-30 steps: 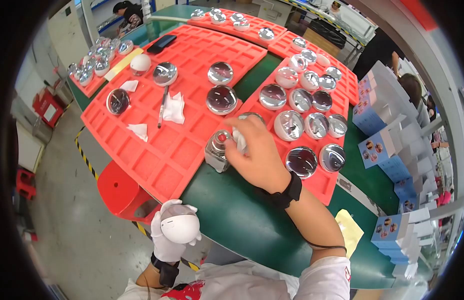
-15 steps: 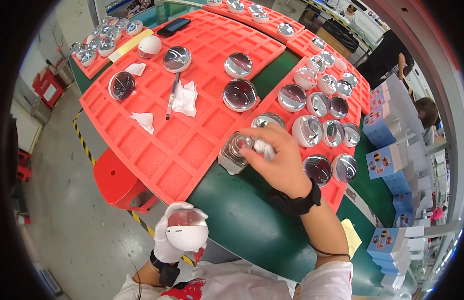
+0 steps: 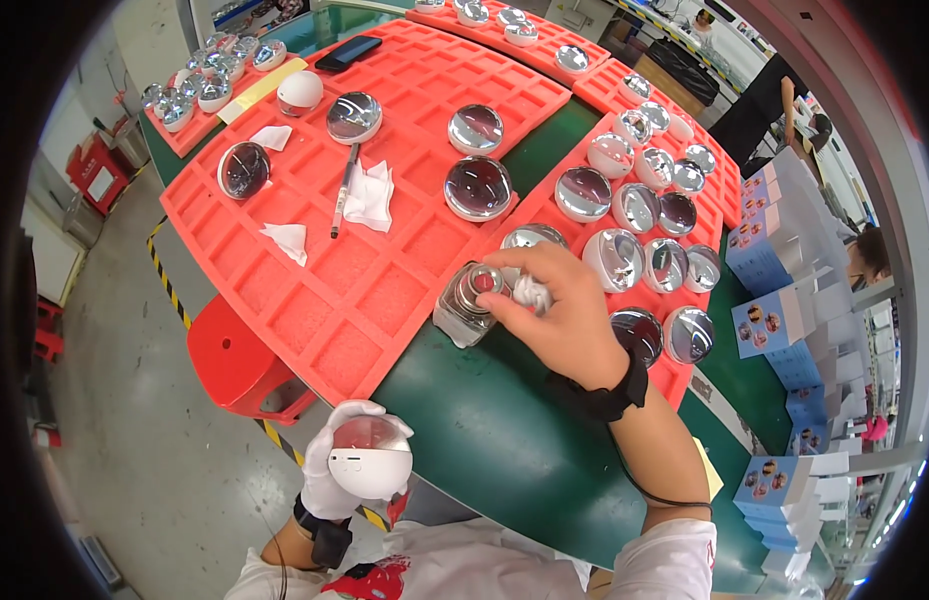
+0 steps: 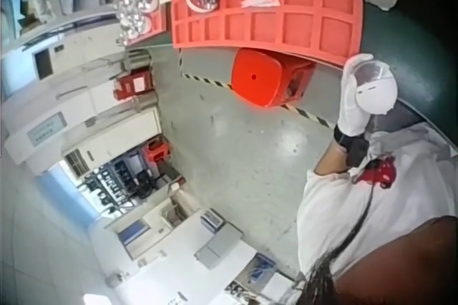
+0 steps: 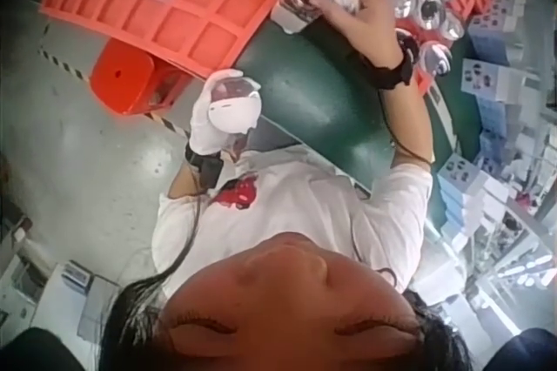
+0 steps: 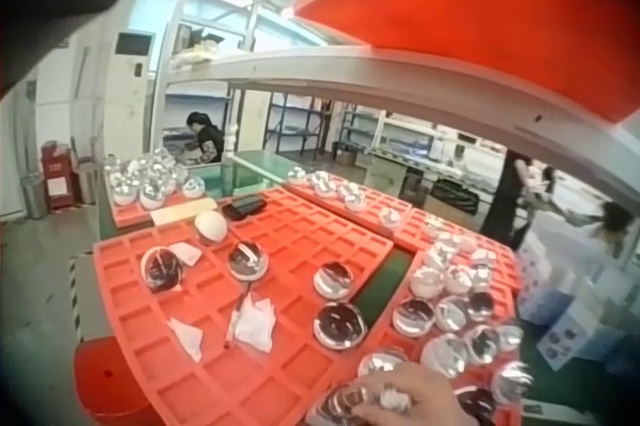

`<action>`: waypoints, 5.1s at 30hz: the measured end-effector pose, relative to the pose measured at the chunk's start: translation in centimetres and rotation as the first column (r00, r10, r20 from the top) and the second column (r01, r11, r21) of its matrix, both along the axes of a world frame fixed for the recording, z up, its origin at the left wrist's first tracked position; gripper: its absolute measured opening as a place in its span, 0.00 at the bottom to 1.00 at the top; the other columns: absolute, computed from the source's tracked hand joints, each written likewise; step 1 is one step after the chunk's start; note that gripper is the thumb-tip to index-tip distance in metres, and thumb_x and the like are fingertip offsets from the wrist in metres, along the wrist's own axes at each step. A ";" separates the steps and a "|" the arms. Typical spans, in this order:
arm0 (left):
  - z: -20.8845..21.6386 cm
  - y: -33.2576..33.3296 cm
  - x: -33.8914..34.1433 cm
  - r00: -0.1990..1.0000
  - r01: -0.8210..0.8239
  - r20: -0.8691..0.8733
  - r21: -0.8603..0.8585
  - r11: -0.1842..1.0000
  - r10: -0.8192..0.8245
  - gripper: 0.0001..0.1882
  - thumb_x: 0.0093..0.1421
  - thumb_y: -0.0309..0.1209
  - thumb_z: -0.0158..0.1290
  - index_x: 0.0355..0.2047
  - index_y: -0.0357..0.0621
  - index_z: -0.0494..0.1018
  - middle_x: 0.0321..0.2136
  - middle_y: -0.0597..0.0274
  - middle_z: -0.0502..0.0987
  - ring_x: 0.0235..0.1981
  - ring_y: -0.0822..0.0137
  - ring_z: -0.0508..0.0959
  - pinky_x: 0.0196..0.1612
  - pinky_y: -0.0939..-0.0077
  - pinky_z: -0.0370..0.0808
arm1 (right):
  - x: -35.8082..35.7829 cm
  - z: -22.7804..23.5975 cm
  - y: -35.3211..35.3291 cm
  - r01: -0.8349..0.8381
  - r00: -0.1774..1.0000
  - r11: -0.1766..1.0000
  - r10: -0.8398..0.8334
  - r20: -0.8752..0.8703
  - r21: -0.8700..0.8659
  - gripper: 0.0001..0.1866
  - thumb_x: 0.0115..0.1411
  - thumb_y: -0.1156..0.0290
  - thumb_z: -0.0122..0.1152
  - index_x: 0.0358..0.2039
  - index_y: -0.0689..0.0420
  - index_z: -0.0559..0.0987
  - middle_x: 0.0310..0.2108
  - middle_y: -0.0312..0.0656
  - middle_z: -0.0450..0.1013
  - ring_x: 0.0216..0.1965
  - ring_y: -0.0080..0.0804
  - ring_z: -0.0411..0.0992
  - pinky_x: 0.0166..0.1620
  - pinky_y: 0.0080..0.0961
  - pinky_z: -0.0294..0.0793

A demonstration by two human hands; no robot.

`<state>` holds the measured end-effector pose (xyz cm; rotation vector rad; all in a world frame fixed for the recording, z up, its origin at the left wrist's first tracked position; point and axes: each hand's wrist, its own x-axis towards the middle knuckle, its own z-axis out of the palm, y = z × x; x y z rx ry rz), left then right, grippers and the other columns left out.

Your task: The person wipes a camera with a cloth, dips the cloth into a bottle, and wipes the camera again before repeating the process with a second camera.

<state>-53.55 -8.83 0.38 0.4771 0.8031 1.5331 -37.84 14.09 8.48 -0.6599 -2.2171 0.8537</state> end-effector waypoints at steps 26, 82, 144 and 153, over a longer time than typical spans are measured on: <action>-0.4 2.2 0.7 0.999 0.013 -0.031 -0.021 1.000 -0.014 0.33 0.57 0.56 0.39 0.48 0.37 0.60 0.41 0.40 0.71 0.35 0.56 0.77 0.32 0.66 0.78 | 1.4 3.8 2.6 -0.146 0.988 0.982 0.152 0.040 -0.117 0.19 0.53 0.77 0.55 0.47 0.61 0.71 0.37 0.44 0.71 0.35 0.30 0.67 0.40 0.26 0.67; 16.4 6.2 28.2 0.991 0.132 -0.011 -0.137 0.982 -0.134 0.34 0.55 0.58 0.35 0.51 0.45 0.64 0.38 0.46 0.74 0.17 0.56 0.73 0.15 0.69 0.68 | 21.3 8.2 1.2 0.002 1.000 0.950 -0.001 -0.003 0.313 0.06 0.50 0.70 0.56 0.24 0.59 0.76 0.28 0.44 0.66 0.32 0.41 0.69 0.34 0.35 0.69; 16.2 20.7 64.5 0.628 0.500 -0.772 0.495 0.711 0.096 0.34 0.36 0.25 0.67 0.46 0.40 0.66 0.40 0.56 0.71 0.39 0.64 0.75 0.41 0.74 0.73 | 64.8 8.5 -5.3 0.559 0.829 0.623 -0.403 -0.388 0.548 0.14 0.39 0.78 0.66 0.31 0.57 0.79 0.24 0.35 0.63 0.25 0.28 0.62 0.28 0.24 0.59; 15.0 22.0 63.1 0.675 0.485 -0.727 0.567 0.666 0.127 0.33 0.36 0.24 0.66 0.45 0.41 0.66 0.41 0.54 0.69 0.39 0.60 0.74 0.42 0.73 0.73 | 62.8 6.0 -4.1 0.666 0.692 0.705 -0.460 -0.557 0.244 0.14 0.40 0.75 0.69 0.31 0.57 0.80 0.27 0.35 0.67 0.24 0.26 0.63 0.26 0.23 0.57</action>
